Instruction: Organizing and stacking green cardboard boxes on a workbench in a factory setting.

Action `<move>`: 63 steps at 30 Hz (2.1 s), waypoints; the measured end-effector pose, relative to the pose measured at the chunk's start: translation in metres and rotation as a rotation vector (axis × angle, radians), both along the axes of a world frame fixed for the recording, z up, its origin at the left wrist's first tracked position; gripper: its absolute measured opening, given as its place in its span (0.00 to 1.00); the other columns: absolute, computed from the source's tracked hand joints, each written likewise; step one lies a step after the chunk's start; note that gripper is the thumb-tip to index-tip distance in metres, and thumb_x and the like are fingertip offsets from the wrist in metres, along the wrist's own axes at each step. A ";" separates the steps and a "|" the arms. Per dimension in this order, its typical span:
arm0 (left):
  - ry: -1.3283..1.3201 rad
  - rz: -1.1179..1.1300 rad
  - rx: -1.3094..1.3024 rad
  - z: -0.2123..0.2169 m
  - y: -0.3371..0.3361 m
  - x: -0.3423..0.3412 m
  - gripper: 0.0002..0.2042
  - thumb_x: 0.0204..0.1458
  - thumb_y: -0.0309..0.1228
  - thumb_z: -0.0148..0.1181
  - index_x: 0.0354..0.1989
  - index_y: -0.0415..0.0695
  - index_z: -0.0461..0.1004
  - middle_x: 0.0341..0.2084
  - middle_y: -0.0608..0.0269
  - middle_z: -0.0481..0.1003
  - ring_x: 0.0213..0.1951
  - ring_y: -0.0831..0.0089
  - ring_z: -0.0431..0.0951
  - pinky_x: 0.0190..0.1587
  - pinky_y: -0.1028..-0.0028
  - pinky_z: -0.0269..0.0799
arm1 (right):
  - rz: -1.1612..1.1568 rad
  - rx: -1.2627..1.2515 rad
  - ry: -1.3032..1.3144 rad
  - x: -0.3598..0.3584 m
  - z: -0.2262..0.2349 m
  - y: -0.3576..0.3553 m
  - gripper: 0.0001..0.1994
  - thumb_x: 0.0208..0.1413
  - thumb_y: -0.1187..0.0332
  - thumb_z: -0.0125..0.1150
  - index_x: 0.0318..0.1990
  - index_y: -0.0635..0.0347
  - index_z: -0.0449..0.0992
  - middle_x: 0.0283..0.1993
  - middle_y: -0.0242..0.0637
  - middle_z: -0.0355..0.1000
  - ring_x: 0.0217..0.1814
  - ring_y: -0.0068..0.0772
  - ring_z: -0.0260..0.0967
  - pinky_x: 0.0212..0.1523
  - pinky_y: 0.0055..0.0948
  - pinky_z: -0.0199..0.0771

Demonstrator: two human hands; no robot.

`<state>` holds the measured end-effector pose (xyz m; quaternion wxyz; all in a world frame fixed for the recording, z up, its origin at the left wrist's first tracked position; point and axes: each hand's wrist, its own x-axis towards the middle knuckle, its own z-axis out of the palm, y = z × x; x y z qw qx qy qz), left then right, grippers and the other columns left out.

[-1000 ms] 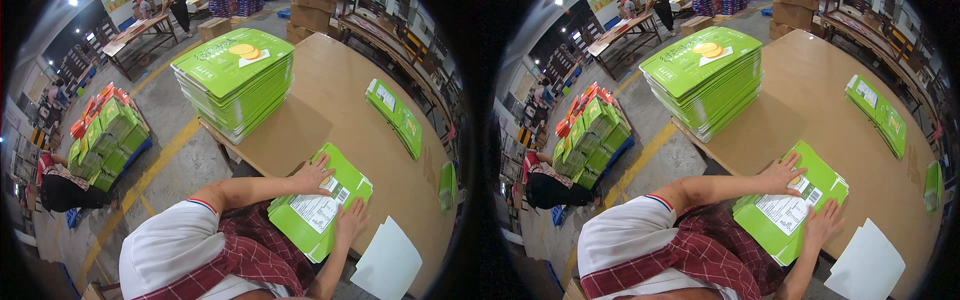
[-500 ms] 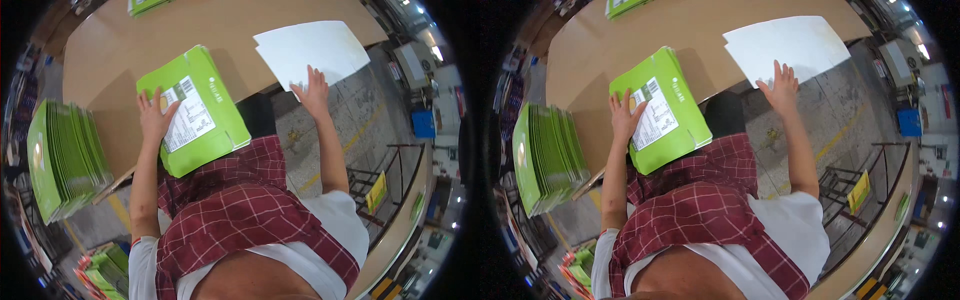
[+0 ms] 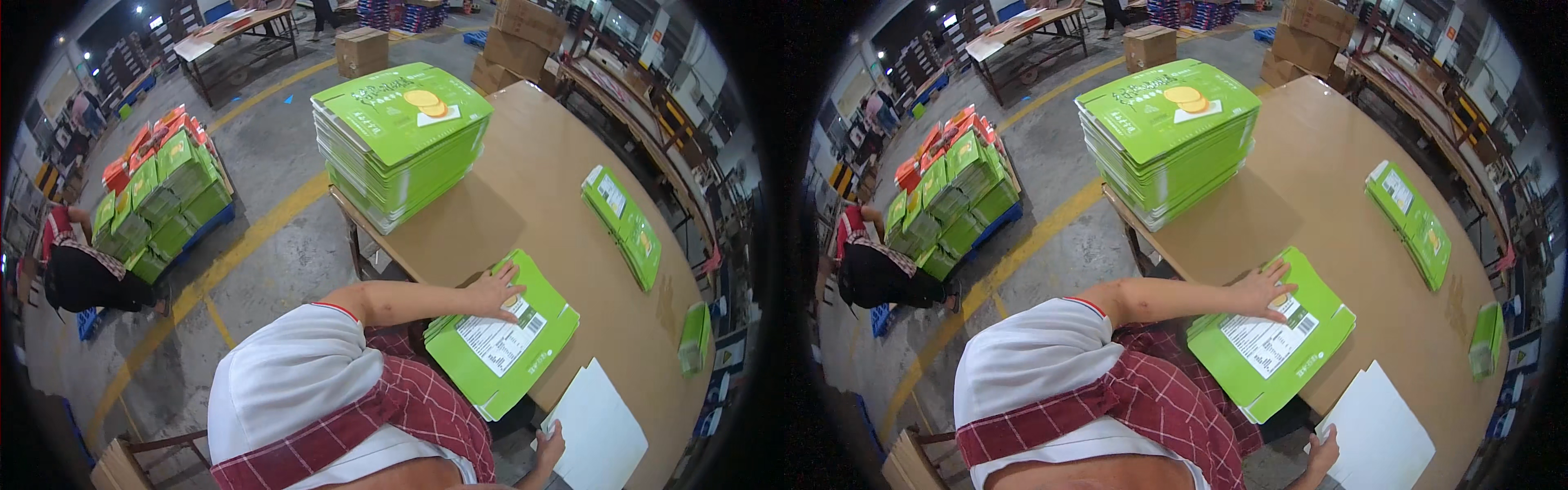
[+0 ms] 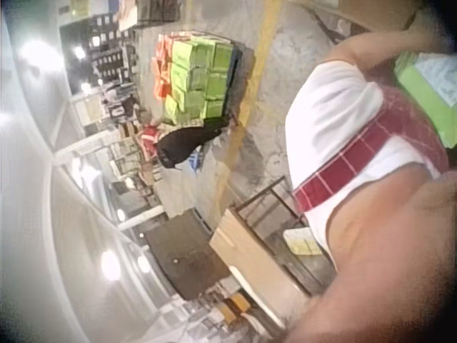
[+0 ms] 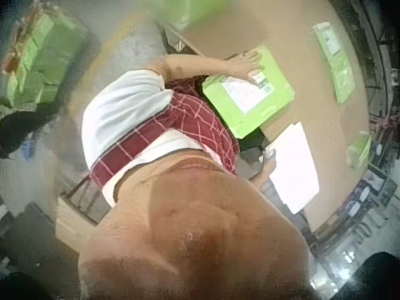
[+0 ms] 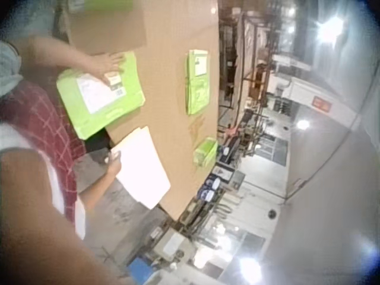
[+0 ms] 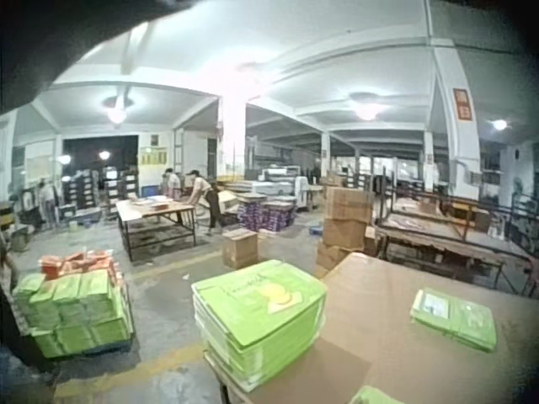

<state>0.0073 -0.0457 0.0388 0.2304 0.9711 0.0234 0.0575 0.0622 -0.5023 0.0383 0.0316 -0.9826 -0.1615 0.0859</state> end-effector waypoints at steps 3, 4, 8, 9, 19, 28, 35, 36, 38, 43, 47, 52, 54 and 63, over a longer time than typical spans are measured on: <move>0.008 0.005 -0.016 -0.002 -0.002 -0.003 0.40 0.47 0.62 0.52 0.63 0.48 0.56 0.65 0.36 0.43 0.67 0.45 0.39 0.58 0.45 0.53 | -0.050 0.033 -0.066 -0.002 0.025 0.039 0.24 0.52 0.73 0.52 0.59 0.54 0.63 0.34 0.57 0.73 0.40 0.56 0.71 0.40 0.46 0.69; 0.001 0.008 -0.004 0.000 -0.001 -0.003 0.40 0.47 0.62 0.52 0.63 0.48 0.56 0.65 0.36 0.43 0.67 0.45 0.39 0.58 0.45 0.53 | -0.112 0.015 -0.072 -0.008 0.042 0.055 0.24 0.51 0.74 0.52 0.59 0.53 0.63 0.33 0.57 0.73 0.39 0.56 0.71 0.40 0.46 0.69; 0.003 0.002 0.008 0.000 -0.001 0.000 0.40 0.46 0.61 0.52 0.63 0.48 0.57 0.64 0.37 0.43 0.67 0.45 0.39 0.59 0.45 0.52 | -0.010 1.129 0.339 -0.046 0.114 0.103 0.21 0.54 0.73 0.49 0.57 0.64 0.62 0.42 0.48 0.73 0.41 0.40 0.73 0.38 0.38 0.72; 0.020 -0.012 -0.001 0.001 -0.001 0.000 0.40 0.46 0.61 0.52 0.63 0.48 0.57 0.64 0.37 0.44 0.67 0.45 0.39 0.59 0.44 0.52 | 0.000 1.274 0.365 -0.061 0.128 0.110 0.21 0.55 0.73 0.50 0.57 0.65 0.62 0.43 0.46 0.72 0.43 0.38 0.72 0.39 0.36 0.72; 0.056 0.043 -0.466 -0.001 0.010 0.018 0.39 0.52 0.62 0.43 0.65 0.45 0.51 0.64 0.36 0.44 0.68 0.50 0.40 0.63 0.50 0.45 | -0.496 1.616 0.603 -0.091 0.045 0.157 0.17 0.54 0.76 0.50 0.53 0.67 0.64 0.48 0.44 0.68 0.46 0.34 0.69 0.43 0.29 0.71; -0.087 0.265 0.010 -0.005 0.010 0.014 0.37 0.47 0.57 0.55 0.63 0.50 0.59 0.64 0.43 0.46 0.65 0.43 0.46 0.62 0.51 0.51 | -0.268 1.263 0.956 -0.119 0.074 0.198 0.15 0.62 0.64 0.48 0.45 0.70 0.67 0.33 0.39 0.71 0.31 0.29 0.74 0.31 0.23 0.76; 0.060 0.199 0.161 0.001 0.006 0.018 0.38 0.50 0.63 0.45 0.65 0.52 0.54 0.66 0.53 0.48 0.68 0.52 0.43 0.59 0.41 0.50 | -0.599 1.164 -0.127 -0.061 0.051 0.102 0.20 0.63 0.58 0.42 0.53 0.63 0.69 0.42 0.40 0.72 0.40 0.25 0.69 0.42 0.26 0.70; 0.059 0.194 0.168 0.001 0.006 0.018 0.38 0.50 0.63 0.45 0.65 0.51 0.54 0.66 0.52 0.48 0.68 0.52 0.43 0.59 0.41 0.50 | -0.341 1.141 -0.109 -0.054 0.035 0.108 0.23 0.63 0.56 0.41 0.58 0.64 0.64 0.52 0.43 0.68 0.53 0.35 0.66 0.55 0.34 0.64; 0.038 0.193 0.205 0.001 0.004 0.020 0.39 0.50 0.63 0.45 0.65 0.50 0.54 0.66 0.52 0.48 0.67 0.52 0.43 0.59 0.40 0.50 | -0.227 0.802 0.044 -0.038 0.019 0.127 0.26 0.63 0.53 0.39 0.60 0.64 0.61 0.57 0.44 0.64 0.59 0.36 0.60 0.60 0.34 0.58; 0.031 0.115 0.281 -0.004 0.000 0.024 0.38 0.50 0.62 0.46 0.64 0.48 0.55 0.66 0.51 0.48 0.67 0.52 0.43 0.58 0.40 0.51 | 0.074 1.399 0.530 0.022 0.045 0.201 0.30 0.64 0.53 0.36 0.66 0.65 0.47 0.66 0.43 0.53 0.67 0.34 0.50 0.66 0.30 0.46; 0.069 0.135 0.223 -0.004 0.000 0.023 0.39 0.50 0.62 0.47 0.64 0.48 0.55 0.66 0.52 0.48 0.67 0.52 0.44 0.57 0.41 0.53 | 0.219 0.266 -0.264 0.020 0.026 0.251 0.33 0.60 0.48 0.41 0.64 0.66 0.53 0.67 0.48 0.51 0.71 0.44 0.42 0.67 0.52 0.36; 0.036 0.147 0.178 -0.005 0.002 0.023 0.38 0.49 0.60 0.50 0.63 0.48 0.57 0.66 0.51 0.49 0.67 0.53 0.45 0.57 0.44 0.57 | 0.238 0.051 -0.310 -0.081 0.009 0.218 0.32 0.56 0.47 0.47 0.59 0.65 0.61 0.65 0.44 0.55 0.70 0.43 0.45 0.65 0.57 0.39; 0.009 0.138 0.145 -0.007 0.004 0.024 0.38 0.49 0.61 0.50 0.63 0.48 0.56 0.66 0.51 0.49 0.67 0.52 0.44 0.57 0.43 0.56 | 0.369 0.267 -0.124 -0.107 0.019 0.189 0.29 0.56 0.50 0.50 0.57 0.64 0.63 0.63 0.45 0.57 0.68 0.45 0.49 0.64 0.55 0.43; -0.006 0.125 0.075 -0.013 0.007 0.025 0.38 0.49 0.60 0.50 0.64 0.48 0.56 0.65 0.49 0.49 0.67 0.51 0.44 0.57 0.46 0.58 | -0.258 -0.294 -0.422 -0.032 -0.012 0.049 0.20 0.56 0.66 0.51 0.56 0.57 0.65 0.56 0.52 0.64 0.58 0.55 0.60 0.55 0.48 0.60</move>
